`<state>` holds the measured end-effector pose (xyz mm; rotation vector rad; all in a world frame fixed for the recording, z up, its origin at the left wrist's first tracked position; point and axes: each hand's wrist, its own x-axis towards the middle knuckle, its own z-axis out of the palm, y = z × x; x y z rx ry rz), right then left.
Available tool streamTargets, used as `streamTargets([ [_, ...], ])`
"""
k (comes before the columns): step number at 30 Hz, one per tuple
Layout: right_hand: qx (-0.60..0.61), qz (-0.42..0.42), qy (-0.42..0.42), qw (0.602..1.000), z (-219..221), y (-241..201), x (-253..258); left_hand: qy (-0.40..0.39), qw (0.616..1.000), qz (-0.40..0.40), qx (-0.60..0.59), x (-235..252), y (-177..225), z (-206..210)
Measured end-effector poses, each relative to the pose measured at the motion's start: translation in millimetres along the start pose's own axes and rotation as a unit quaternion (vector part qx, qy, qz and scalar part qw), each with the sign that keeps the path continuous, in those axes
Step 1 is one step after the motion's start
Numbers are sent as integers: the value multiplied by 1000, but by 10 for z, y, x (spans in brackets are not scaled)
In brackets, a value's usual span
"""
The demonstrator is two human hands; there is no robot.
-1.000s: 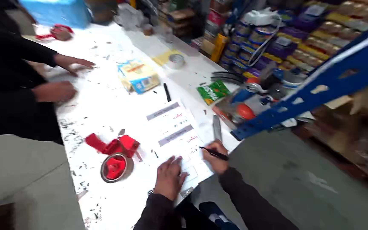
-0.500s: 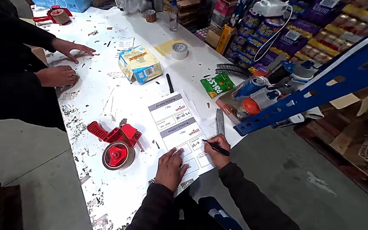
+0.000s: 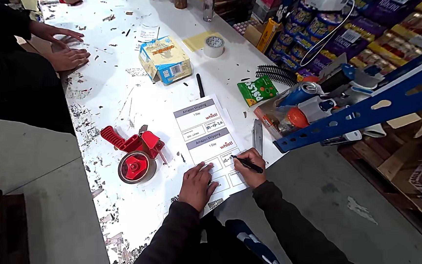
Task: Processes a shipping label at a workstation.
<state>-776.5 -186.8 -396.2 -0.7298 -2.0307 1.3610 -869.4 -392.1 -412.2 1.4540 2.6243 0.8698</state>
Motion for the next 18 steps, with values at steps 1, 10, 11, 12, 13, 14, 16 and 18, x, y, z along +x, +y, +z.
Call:
streamTargets([
  [1, -9, 1, 4, 1000, 3, -4, -2, -1, 1000, 1, 0, -1, -2, 2],
  [10, 36, 1, 28, 999, -42, 12, -21, -5, 1000, 2, 2, 20, -4, -11],
  [11, 58, 15, 43, 997, -39, -12, -27, -4, 1000, 3, 1, 23, -1, -15],
  [12, 69, 23, 55, 996, -33, -30, -28, -4, 1000, 4, 0, 27, 2, -16],
  [13, 67, 24, 60, 996, -33, -35, -31, -3, 1000, 4, -1, 27, 3, -14],
  [14, 54, 20, 59, 997, -39, -27, -38, -5, 1000, 4, -3, 20, 3, -15],
  [16, 22, 0, 54, 998, -71, 10, -27, -4, 1000, 6, -4, 25, 0, -13],
  [18, 14, -4, 40, 999, -104, 35, -11, 0, 1000, 9, -5, 33, 0, -15],
])
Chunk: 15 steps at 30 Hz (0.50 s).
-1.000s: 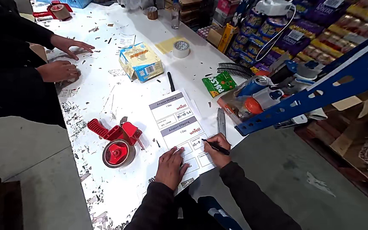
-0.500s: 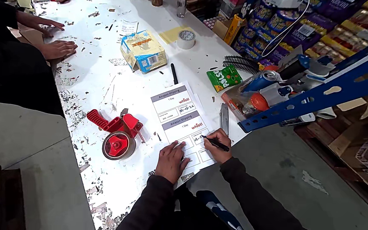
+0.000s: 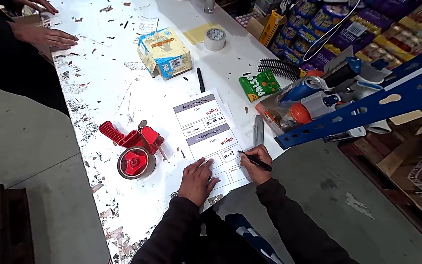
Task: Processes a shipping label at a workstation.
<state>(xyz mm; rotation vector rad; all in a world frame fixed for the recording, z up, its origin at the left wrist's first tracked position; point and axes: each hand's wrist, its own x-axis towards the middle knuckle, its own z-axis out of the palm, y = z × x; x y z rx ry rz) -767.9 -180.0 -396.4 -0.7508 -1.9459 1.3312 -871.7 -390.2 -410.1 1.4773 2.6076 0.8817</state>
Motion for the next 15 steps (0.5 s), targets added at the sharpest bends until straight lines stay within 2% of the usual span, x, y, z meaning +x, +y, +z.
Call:
streamTargets([
  [8, -21, -40, -46, 998, -2, 103, 47, -1, 1000, -2, -4, -7, -1, -3],
  [11, -16, -21, -17, 1000, -3, 78, 37, -3, 1000, 1, 1, -9, -2, 0],
  [15, 89, 15, 29, 996, -41, 69, 33, 0, 1000, 5, 4, -6, 0, -1],
])
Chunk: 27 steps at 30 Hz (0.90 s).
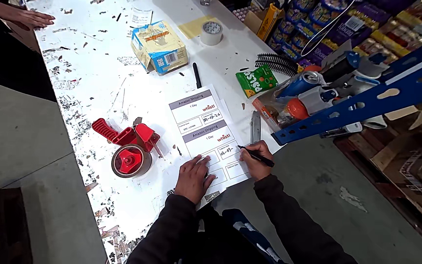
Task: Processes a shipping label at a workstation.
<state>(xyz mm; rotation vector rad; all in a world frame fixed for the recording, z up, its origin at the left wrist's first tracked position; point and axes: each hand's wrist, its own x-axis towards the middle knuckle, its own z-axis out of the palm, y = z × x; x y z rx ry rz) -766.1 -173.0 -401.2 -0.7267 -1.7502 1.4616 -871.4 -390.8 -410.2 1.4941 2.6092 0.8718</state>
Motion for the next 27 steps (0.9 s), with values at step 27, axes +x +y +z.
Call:
streamTargets([
  [27, -125, -19, -16, 992, -4, 7, 17, -7, 1000, -3, -8, -6, 3, -20],
])
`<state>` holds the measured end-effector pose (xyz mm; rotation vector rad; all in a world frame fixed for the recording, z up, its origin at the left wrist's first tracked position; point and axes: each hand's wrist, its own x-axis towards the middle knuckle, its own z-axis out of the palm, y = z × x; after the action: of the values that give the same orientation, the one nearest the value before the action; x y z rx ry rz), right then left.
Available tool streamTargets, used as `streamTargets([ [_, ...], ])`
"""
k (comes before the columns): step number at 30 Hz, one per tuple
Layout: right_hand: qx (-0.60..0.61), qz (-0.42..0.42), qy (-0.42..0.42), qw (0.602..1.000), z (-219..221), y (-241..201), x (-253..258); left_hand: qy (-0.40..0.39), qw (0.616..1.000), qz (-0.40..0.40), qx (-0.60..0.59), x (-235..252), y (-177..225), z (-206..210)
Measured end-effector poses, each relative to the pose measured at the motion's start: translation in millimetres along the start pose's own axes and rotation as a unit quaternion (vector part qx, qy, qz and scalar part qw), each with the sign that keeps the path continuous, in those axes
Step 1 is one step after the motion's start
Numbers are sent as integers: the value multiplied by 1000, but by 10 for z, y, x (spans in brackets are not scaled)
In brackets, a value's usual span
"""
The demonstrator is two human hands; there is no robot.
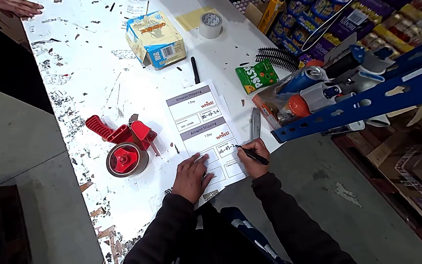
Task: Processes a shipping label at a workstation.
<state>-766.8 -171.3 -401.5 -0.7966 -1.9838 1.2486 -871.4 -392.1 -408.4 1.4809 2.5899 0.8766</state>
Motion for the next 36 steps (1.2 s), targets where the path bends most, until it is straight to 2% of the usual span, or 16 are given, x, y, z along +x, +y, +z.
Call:
streamTargets([
  [3, 53, 29, 22, 998, 13, 4, -5, 4, 1000, 3, 4, 4, -4, 2],
  [11, -10, 22, -14, 1000, -14, -13, 9, -1, 1000, 0, -3, -7, 4, -7],
  [16, -16, 26, 4, 1000, 15, -25, 8, -1, 1000, -2, -2, 2, 0, -10],
  [19, 35, 39, -1, 999, -3, -25, -7, -3, 1000, -1, -5, -5, 0, -23],
  [24, 168, 45, 50, 983, -8, -29, -15, -4, 1000, -4, -14, 3, 6, -27],
  [31, 199, 2, 42, 979, 32, -217, -144, -34, 999, -26, -24, 148, 10, -121],
  [36, 227, 21, 30, 973, 49, -269, -306, -81, 995, -61, -8, 370, -68, -205],
])
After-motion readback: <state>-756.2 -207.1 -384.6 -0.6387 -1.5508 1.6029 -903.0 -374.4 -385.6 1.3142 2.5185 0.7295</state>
